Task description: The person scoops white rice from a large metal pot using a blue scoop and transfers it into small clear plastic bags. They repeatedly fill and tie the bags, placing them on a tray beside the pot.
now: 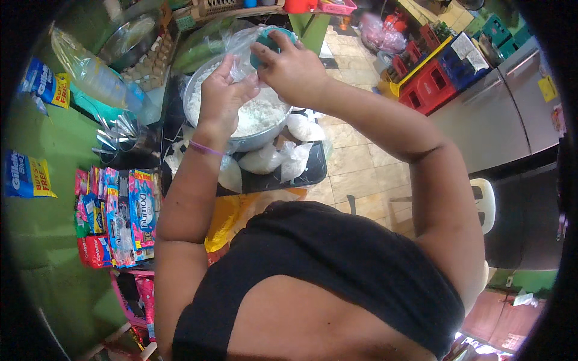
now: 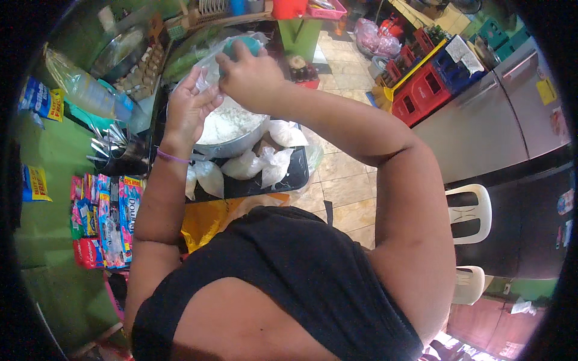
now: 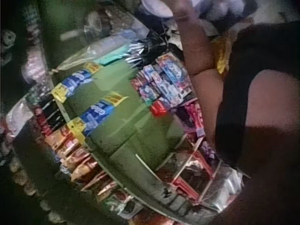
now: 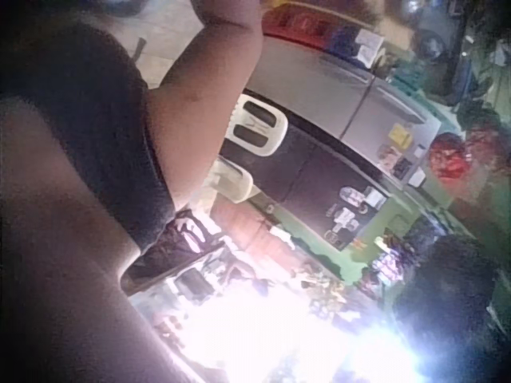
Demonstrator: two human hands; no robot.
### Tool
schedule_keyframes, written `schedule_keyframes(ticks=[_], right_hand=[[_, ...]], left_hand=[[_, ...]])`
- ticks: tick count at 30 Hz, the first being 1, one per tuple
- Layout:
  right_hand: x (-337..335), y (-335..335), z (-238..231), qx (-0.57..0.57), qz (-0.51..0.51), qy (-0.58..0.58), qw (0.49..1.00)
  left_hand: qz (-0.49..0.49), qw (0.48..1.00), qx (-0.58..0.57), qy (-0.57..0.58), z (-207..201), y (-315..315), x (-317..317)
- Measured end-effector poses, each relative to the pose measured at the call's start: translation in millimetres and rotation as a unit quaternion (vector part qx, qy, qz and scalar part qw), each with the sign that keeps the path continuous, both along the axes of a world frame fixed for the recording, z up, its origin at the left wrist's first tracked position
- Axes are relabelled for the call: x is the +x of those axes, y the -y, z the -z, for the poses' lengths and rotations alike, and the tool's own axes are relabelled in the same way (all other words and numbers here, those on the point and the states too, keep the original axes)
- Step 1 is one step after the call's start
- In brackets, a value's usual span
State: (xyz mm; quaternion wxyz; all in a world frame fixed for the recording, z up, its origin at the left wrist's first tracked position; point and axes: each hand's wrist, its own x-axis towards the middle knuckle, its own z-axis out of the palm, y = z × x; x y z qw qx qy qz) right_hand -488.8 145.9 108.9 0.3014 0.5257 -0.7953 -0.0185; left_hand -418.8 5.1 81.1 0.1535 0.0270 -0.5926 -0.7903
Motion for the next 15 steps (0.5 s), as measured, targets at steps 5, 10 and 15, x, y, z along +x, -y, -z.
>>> schedule_keyframes(ticks=[5, 10, 15], right_hand=[[-2.5, 2.2, -4.2, 0.006, 0.005, -0.018, 1.0], [1.5, 5.7, -6.0, 0.021, -0.006, -0.023, 1.0], [2.2, 9.2, -9.4, 0.031, -0.006, -0.052, 0.998]], left_hand=[[0.026, 0.999, 0.005, 0.019, -9.8, -1.2, 4.3], [0.019, 1.0, 0.017, 0.006, -3.7, 2.2, 8.2], [0.024, 0.998, 0.051, 0.014, -4.8, -0.8, 14.9]])
